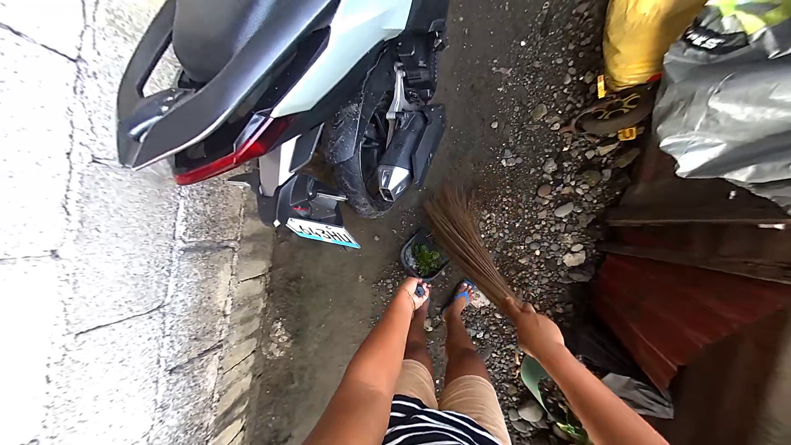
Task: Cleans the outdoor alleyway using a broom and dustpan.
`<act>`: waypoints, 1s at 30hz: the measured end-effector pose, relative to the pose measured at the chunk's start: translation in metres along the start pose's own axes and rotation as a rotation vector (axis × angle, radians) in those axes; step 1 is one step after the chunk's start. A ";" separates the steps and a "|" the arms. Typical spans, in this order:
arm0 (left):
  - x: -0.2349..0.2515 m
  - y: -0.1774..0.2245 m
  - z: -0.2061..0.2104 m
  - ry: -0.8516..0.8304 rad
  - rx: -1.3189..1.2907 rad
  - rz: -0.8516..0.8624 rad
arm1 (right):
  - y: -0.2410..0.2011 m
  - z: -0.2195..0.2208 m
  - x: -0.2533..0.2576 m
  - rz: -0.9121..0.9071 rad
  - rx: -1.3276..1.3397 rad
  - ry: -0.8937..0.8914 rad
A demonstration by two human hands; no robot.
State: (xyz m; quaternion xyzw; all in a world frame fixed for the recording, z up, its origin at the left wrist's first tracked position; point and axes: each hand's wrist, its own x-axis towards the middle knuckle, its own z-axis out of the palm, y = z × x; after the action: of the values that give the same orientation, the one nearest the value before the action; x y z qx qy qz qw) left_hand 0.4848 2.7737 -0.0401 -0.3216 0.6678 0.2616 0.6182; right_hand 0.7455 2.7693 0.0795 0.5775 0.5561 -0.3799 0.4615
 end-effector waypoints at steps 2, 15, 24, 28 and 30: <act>0.001 0.001 -0.004 0.004 -0.014 0.000 | 0.015 0.009 -0.035 -0.005 -0.041 -0.024; -0.006 0.006 -0.027 0.001 0.131 -0.009 | 0.110 0.041 -0.133 0.199 0.461 0.137; 0.000 0.010 -0.027 0.020 0.129 0.003 | 0.048 0.101 -0.046 0.117 0.563 -0.130; 0.000 0.009 -0.028 0.016 0.096 0.003 | 0.055 0.103 -0.109 0.116 0.584 -0.113; -0.002 0.010 -0.030 0.009 0.089 0.006 | 0.067 0.092 -0.137 0.109 0.588 -0.079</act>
State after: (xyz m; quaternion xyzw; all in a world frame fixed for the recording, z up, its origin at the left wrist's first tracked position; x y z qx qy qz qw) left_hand 0.4577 2.7576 -0.0359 -0.2930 0.6826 0.2318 0.6280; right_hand 0.8064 2.6446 0.1911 0.7002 0.3721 -0.5214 0.3153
